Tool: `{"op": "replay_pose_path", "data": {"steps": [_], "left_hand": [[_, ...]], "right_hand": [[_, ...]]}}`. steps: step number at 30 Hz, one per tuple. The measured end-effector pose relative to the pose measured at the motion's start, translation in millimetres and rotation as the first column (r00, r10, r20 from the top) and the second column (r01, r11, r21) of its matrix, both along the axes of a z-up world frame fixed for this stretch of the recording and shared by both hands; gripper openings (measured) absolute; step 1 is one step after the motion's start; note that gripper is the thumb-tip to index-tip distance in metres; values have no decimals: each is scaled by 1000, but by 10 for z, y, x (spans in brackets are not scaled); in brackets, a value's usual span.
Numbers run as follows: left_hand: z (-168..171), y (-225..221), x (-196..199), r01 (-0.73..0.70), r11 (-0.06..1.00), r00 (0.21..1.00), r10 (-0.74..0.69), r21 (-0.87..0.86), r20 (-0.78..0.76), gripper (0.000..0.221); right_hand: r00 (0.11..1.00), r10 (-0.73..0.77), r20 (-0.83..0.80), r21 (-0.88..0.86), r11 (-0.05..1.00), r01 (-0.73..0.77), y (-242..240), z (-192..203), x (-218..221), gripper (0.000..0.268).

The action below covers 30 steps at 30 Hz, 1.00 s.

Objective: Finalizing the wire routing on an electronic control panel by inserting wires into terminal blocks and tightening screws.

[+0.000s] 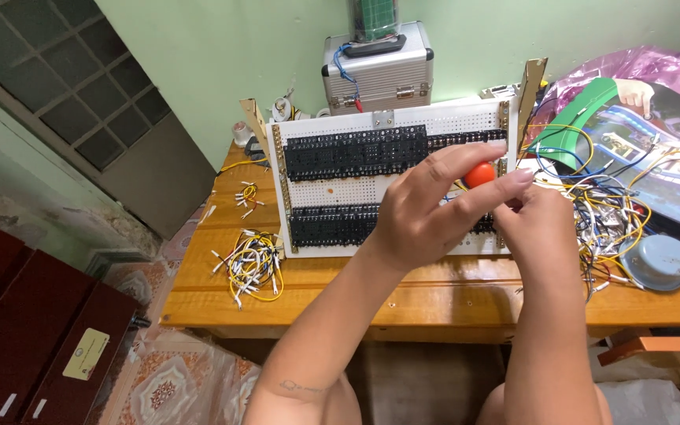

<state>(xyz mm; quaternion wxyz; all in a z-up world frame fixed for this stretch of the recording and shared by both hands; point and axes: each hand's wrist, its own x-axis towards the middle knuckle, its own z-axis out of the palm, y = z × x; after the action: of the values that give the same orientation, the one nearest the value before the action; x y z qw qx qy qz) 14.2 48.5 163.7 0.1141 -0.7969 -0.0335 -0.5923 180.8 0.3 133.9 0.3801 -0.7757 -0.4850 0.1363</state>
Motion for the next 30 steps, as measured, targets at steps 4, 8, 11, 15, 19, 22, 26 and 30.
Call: {"op": "replay_pose_path", "data": {"steps": [4, 8, 11, 15, 19, 22, 26, 30], "left_hand": [[-62, 1, -96, -25, 999, 1000, 25, 35, 5, 32], [-196, 63, -239, -60, 997, 998, 61, 56, -3, 39], [-337, 188, -217, -10, 999, 993, 4, 53, 116, 35], [-380, 234, -309, 46, 997, 980, -58, 67, 192, 29], [-458, 231, -397, 42, 996, 984, -55, 75, 172, 28], [-548, 217, -455, 40, 998, 986, -47, 46, 159, 27], [-599, 148, -431, 97, 995, 983, -92, -27, 160, 25], [-623, 105, -366, 140, 988, 977, -128, -63, 168, 25]], "right_hand": [[999, 25, -47, 26, 999, -24, -58, -8, 21, 27], [947, 152, -284, 135, 984, -117, -117, 24, 50, 23], [833, 268, -483, 234, 957, -172, -91, -94, 32, 31], [714, 349, -607, 227, 937, -264, 0, -228, -11, 51], [662, 354, -661, 230, 935, -270, 164, -446, -78, 59], [662, 342, -667, 216, 939, -267, 241, -559, -88, 56], [683, 345, -643, 219, 938, -268, 258, -665, -21, 45], [691, 403, -600, 235, 915, -328, 270, -764, 65, 34]]}}
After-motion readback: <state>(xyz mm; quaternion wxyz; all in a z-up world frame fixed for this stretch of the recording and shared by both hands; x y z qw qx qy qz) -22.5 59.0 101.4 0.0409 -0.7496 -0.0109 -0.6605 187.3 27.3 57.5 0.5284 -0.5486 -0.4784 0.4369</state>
